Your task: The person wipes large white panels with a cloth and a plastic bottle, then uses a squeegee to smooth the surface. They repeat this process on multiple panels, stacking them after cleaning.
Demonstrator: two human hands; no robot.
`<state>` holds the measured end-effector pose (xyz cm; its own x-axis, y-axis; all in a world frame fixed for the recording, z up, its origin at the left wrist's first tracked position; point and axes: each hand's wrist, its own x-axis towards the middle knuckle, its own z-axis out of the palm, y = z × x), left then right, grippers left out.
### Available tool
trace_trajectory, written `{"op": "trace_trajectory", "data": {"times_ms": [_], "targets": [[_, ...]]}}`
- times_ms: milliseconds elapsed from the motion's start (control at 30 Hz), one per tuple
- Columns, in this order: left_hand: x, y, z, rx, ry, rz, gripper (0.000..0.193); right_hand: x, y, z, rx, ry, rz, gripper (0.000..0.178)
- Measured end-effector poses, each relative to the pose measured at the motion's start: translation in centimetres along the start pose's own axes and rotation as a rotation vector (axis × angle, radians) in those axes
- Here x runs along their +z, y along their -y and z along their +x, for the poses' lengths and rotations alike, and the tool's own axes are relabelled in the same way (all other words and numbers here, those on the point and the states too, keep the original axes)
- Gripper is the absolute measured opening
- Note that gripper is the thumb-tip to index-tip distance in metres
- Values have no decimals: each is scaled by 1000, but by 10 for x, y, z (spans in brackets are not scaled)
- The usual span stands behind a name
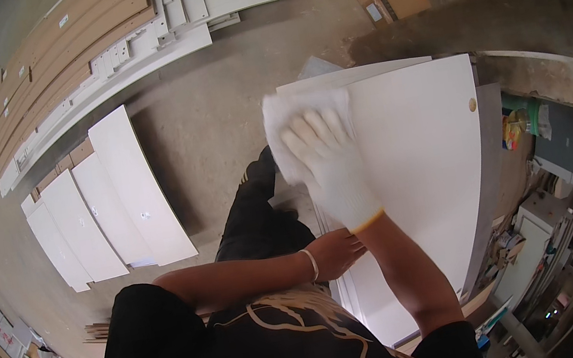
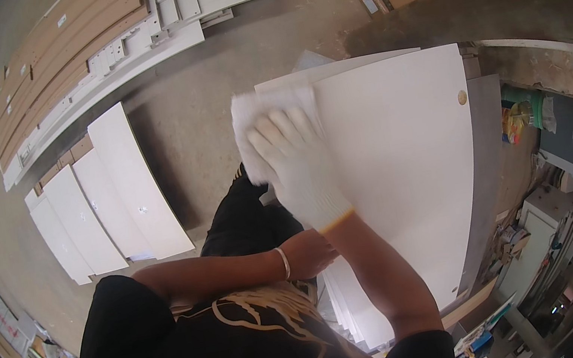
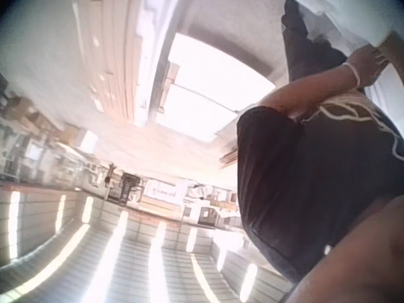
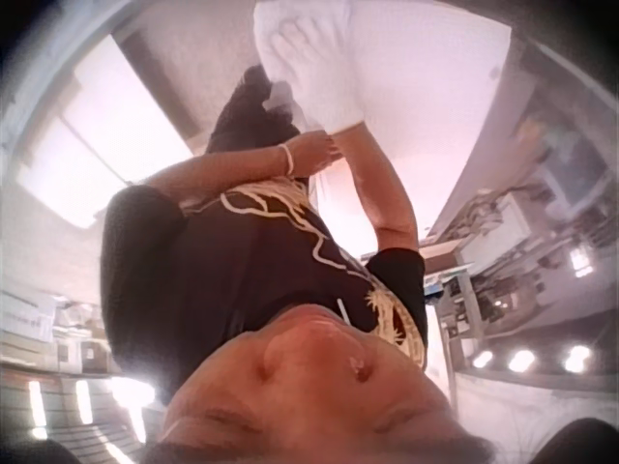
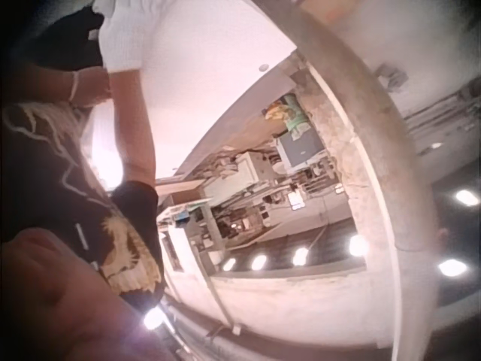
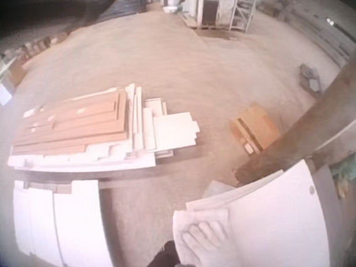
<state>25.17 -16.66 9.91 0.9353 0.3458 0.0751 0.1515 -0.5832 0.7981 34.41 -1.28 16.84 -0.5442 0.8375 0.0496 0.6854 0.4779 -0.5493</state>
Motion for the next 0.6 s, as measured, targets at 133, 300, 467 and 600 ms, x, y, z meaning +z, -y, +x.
{"op": "trace_trajectory", "data": {"times_ms": [133,300,467,600], "targets": [[-16,-3,-27,-35,113,91,46,1,14,-46,30,44,42,41],[-17,-23,-45,-47,171,398,62,14,-16,-34,-13,-56,-65,46],[-1,-38,-55,-133,85,398,59,0,-113,-50,125,-292,-308,43],[12,-44,-63,-146,34,388,60,-19,-136,-204,488,-373,-20,51]]}}
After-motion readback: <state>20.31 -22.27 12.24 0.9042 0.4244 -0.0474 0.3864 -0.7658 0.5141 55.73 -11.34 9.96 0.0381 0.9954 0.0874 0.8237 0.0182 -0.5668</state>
